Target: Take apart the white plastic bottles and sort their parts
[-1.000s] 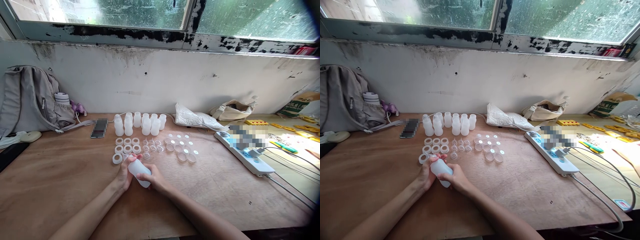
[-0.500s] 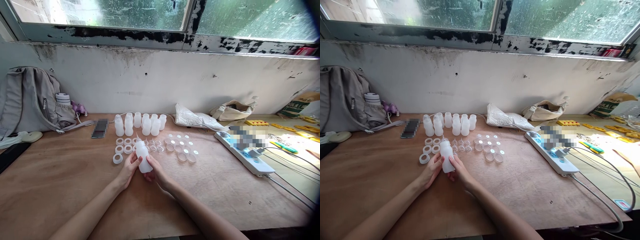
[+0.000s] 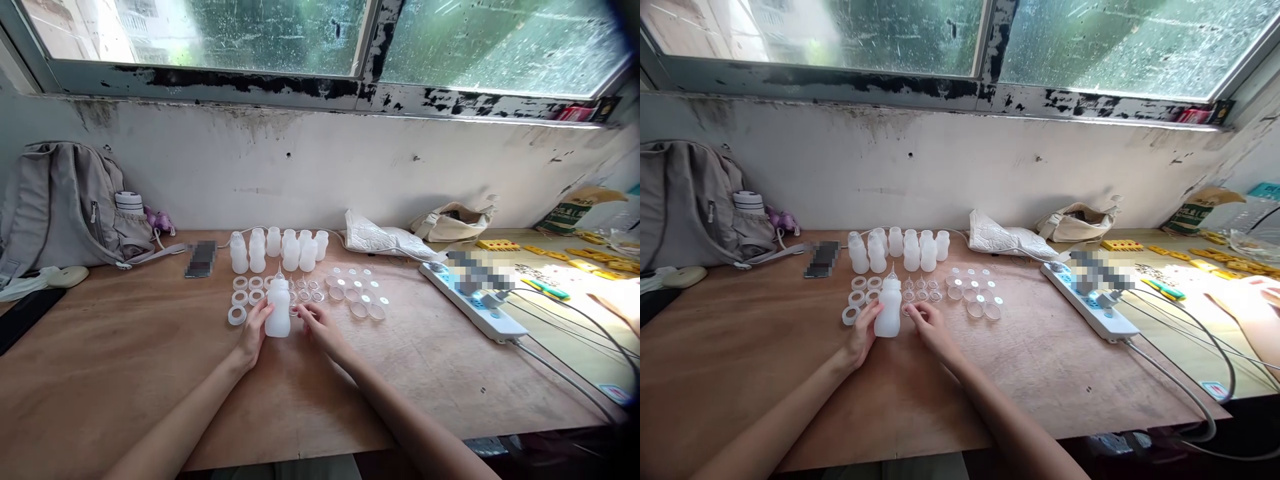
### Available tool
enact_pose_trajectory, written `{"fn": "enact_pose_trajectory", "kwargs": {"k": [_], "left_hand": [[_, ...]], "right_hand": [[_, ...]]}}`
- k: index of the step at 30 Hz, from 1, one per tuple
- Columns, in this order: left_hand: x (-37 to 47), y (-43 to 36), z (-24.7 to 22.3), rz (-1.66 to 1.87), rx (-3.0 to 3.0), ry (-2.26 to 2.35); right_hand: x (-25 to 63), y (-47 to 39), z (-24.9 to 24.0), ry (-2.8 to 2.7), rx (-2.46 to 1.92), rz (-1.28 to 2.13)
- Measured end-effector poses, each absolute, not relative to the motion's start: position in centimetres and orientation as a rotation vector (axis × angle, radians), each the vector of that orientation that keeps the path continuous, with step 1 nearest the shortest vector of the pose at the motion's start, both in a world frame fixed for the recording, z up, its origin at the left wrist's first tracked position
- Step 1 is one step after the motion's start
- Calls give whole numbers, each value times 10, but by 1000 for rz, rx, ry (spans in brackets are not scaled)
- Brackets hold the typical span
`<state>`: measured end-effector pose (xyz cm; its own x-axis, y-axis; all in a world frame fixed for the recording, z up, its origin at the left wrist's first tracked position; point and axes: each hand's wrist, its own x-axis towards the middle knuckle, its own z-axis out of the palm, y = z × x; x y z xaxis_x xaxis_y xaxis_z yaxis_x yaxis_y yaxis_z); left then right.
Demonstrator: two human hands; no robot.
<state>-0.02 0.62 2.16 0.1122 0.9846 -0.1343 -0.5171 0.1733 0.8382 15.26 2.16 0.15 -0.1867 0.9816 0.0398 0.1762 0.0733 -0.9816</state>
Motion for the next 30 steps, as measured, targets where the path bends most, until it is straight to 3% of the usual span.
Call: {"fn": "enact_pose_trajectory", "kwargs": {"k": [8,11,17,24,30], "left_hand": [[-6,12,9,1209,510,840],[-6,14,6,1183,498,843],[-8,14,7,1180,514,817],[-9,12,11,1175,583,838],[-10,11,13,1161,764,889]], "right_hand": [[231,27,19,-1690,-1573,287],[258,31,24,-1674,-1635,118],[275,39,22,-1791,-1945,84],[268,33,24,-2032,-1682,245],[256,31,19,-1979,-1781,225]]}}
